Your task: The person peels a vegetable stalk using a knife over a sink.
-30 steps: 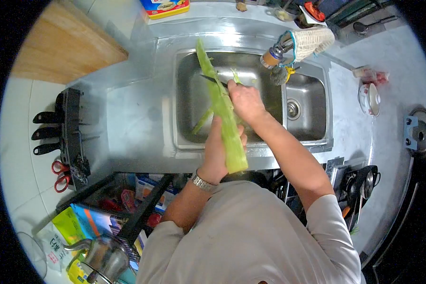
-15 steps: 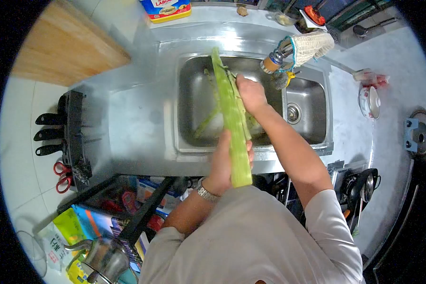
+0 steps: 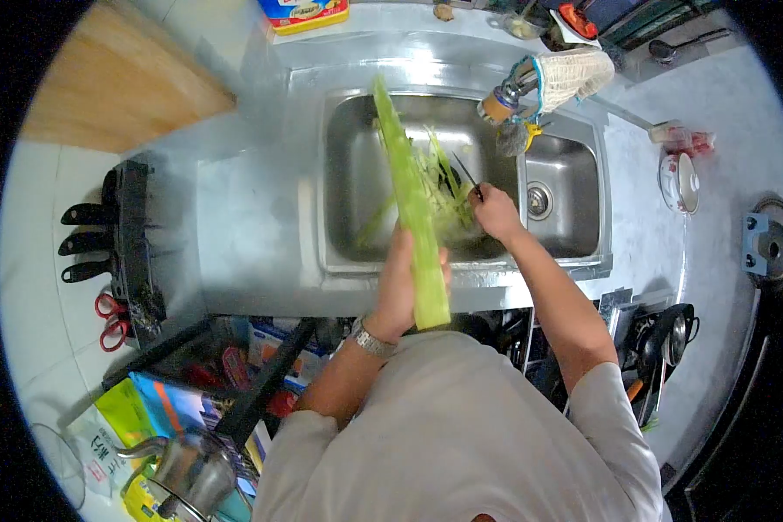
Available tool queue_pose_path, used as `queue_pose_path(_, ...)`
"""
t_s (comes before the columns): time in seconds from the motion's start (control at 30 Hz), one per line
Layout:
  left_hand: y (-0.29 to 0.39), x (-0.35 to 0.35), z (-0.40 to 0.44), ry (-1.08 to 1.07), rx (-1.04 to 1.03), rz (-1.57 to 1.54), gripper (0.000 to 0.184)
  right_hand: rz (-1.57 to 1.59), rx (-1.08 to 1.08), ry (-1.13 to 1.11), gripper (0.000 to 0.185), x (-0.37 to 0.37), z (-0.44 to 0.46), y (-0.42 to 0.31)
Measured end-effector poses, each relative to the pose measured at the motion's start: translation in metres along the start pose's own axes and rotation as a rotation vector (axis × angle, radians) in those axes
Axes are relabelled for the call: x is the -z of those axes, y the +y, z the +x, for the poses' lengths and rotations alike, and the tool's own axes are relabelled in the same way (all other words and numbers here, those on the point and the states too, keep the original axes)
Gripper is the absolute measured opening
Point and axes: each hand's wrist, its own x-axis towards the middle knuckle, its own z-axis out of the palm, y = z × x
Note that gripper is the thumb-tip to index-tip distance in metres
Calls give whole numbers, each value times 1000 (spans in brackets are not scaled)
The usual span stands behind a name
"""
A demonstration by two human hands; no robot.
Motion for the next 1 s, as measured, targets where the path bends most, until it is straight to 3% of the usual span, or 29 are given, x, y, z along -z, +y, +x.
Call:
queue_pose_path(0.07,-1,1,4,12,-32,34,47,130,117,90,34,0,-15,-3)
queue_pose_path(0.13,-1,-4,6,62,-163,144,40,717,-156,-170,34,22,-36,-38)
queue_pose_path(0.17,-3,-4,6,65,-162,139,40,924,-193,-200,36,31,-47,-58)
queue_pose_path(0.27,-17,12,17,104,-269,317,47,994,-165,-281,38,37,-52,-90)
queue_pose_path(0.37,-39,43,39,131,-578,778,61,944,-163,-368,48,36,-42,-96)
queue_pose_path(0.47,-25,21,23,83,-739,817,67,1053,-222,-435,56,30,-37,-97)
queue_pose_path(0.53,-16,3,2,125,-270,308,60,1123,-254,-462,58,28,-38,-100)
queue_pose_path(0.6,-14,6,2,59,-181,215,53,1230,-266,-459,31,30,-42,-107)
queue_pose_path(0.63,-13,7,1,-11,-89,123,47,1229,-267,-462,31,33,-43,-109)
queue_pose_path(0.73,-10,9,-3,-6,-19,85,33,1001,-213,-451,27,39,-46,-100)
queue_pose_path(0.8,-7,8,-4,-2,-30,74,32,78,558,302,24,38,-53,-84)
queue_pose_path(0.87,-6,6,-5,7,-34,62,31,-85,459,167,19,65,-78,-98)
queue_pose_path(0.93,-5,3,-5,16,-19,4,35,-272,647,137,15,71,-89,-96)
queue_pose_path(1.0,0,-4,-7,30,-2,17,35,-361,640,145,17,72,-97,-100)
